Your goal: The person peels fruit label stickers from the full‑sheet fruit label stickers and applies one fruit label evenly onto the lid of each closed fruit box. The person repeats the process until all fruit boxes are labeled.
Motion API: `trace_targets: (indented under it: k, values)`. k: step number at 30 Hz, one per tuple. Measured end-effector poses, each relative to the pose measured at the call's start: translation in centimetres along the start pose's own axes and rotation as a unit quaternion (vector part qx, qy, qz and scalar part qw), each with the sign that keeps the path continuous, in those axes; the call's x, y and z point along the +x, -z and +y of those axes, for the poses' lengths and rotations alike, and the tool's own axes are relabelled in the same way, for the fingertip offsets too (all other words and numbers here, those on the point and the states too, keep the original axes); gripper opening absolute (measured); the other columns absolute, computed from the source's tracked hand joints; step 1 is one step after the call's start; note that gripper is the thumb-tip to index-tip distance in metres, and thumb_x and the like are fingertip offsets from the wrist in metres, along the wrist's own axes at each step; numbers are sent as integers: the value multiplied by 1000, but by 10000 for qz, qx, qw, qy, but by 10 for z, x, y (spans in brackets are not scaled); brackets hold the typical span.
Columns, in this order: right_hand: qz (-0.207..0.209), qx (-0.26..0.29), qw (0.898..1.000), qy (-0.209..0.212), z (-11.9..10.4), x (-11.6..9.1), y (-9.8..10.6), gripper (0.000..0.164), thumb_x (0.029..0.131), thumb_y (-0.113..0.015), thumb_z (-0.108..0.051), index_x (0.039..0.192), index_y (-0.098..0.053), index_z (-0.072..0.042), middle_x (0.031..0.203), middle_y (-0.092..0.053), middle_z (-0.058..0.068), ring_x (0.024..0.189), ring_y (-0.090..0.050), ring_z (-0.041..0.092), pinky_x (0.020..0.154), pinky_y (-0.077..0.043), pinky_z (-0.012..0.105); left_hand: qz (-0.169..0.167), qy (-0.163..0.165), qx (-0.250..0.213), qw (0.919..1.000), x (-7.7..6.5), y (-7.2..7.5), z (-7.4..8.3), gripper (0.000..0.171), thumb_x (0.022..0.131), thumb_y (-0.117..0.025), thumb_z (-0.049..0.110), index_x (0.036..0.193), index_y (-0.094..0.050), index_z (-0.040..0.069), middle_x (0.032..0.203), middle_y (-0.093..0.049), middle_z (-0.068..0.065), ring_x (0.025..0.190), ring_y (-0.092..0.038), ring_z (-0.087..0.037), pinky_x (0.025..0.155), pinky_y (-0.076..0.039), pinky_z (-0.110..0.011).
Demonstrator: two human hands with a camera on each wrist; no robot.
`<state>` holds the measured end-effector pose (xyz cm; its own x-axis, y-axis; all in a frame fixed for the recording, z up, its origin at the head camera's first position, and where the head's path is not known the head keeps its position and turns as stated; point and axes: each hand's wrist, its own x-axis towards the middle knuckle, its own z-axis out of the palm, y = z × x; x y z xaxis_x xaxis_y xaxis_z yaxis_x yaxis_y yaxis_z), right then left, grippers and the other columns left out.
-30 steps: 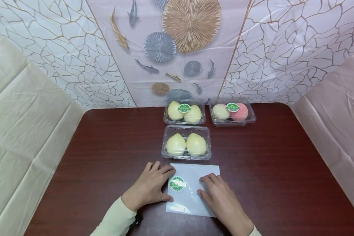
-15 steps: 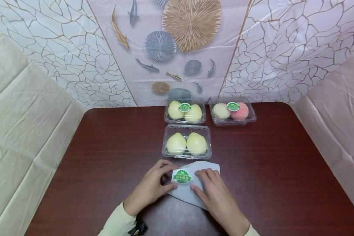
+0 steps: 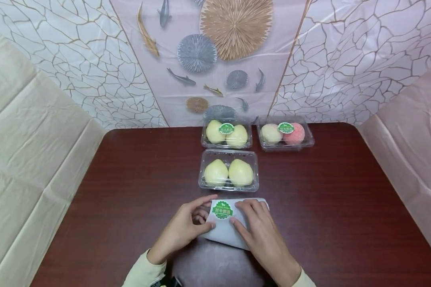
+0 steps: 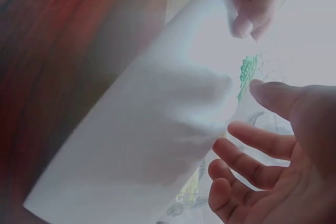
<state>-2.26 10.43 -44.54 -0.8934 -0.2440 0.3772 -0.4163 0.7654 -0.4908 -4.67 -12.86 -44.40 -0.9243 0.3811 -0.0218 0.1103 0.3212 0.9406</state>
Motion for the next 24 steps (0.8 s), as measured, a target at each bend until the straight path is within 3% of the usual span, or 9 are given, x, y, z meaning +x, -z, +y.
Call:
trace_targets:
  k: [4,11,18,24]
  values:
    - [40,170,9998,85,-2,3,2,37,87,-89,-19,118,-72,-8,113,-67,2,104,-58,21,89,-53,41,81,-32,113,9999,-2,-1,3,65,85,-82,-5,146,-62,6,120,-70,-13,81,-68,-6,73,-55,-25]
    - [-184,454,9988,-25,-7,11,4,35,90,-87,-19,121,-74,-9,113,-66,-1,103,-56,17,85,-53,38,232,90,487,9985,-5,-6,7,69,86,-82,-5,147,-63,18,121,-69,-7,75,-65,-5,57,-51,-24]
    - [3,530,9986,76,-10,17,3,31,86,-89,-12,113,-76,-10,109,-65,-1,102,-56,16,84,-52,36,342,-9,522,9981,-6,-10,4,71,85,-84,-5,147,-63,21,92,-67,1,73,-64,-6,62,-53,-26]
    - [4,572,9984,27,-12,19,3,25,85,-89,-8,106,-77,-13,103,-64,-3,97,-55,14,81,-52,34,457,-83,529,9975,-9,-14,2,77,82,-86,-3,150,-60,22,77,-66,8,69,-62,-5,68,-54,-30]
